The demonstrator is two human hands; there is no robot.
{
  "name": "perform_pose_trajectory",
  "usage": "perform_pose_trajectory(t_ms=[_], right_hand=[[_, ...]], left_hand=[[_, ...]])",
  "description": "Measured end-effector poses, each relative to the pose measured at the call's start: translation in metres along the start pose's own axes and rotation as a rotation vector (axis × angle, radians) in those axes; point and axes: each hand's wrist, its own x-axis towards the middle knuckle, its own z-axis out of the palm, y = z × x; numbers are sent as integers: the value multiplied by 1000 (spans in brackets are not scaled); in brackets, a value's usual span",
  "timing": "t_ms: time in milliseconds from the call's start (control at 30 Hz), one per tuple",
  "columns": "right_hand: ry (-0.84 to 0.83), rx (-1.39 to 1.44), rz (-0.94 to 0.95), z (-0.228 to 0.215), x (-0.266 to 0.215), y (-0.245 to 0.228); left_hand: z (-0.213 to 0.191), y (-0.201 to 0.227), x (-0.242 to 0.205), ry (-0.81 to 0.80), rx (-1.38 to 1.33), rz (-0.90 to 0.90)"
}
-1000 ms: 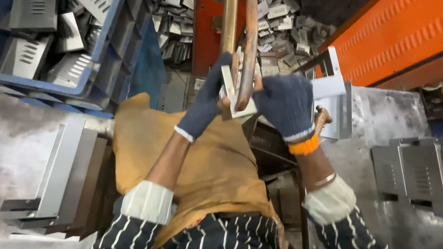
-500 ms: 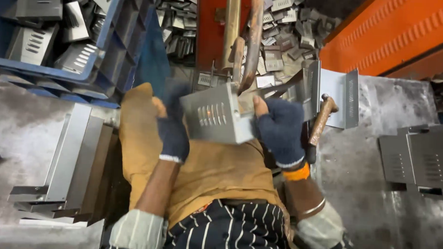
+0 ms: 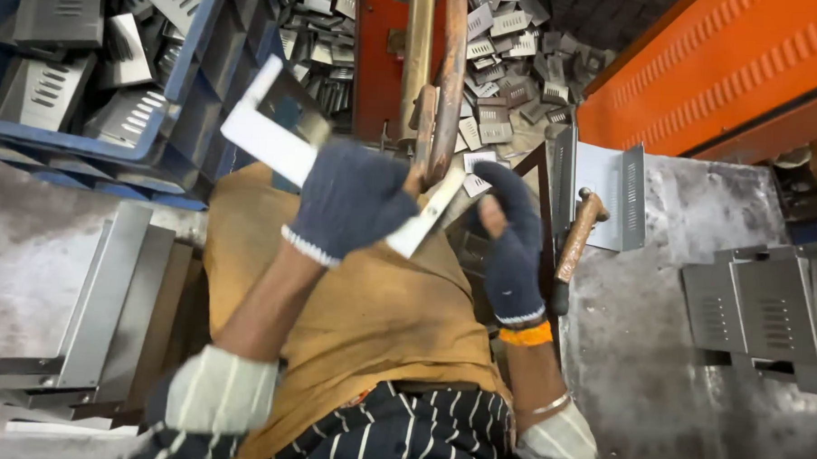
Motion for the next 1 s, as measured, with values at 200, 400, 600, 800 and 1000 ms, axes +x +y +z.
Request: perform_pose_trajectory(t_ms=[200, 400, 600, 800, 1000], right_hand=[[-393, 242, 44, 31, 35, 18], [-315, 66, 62, 22, 37, 55], [-344, 39, -12, 24, 42, 51], [-338, 192, -24, 26, 40, 56], [-301, 247, 35, 28, 37, 42]], left_hand=[[9, -31, 32, 45, 141, 180], [-11, -40, 37, -80, 208, -38], [-10, -53, 51, -110, 323, 6], [-10, -47, 58, -127, 291, 82], [-7, -47, 60, -158, 289, 93]])
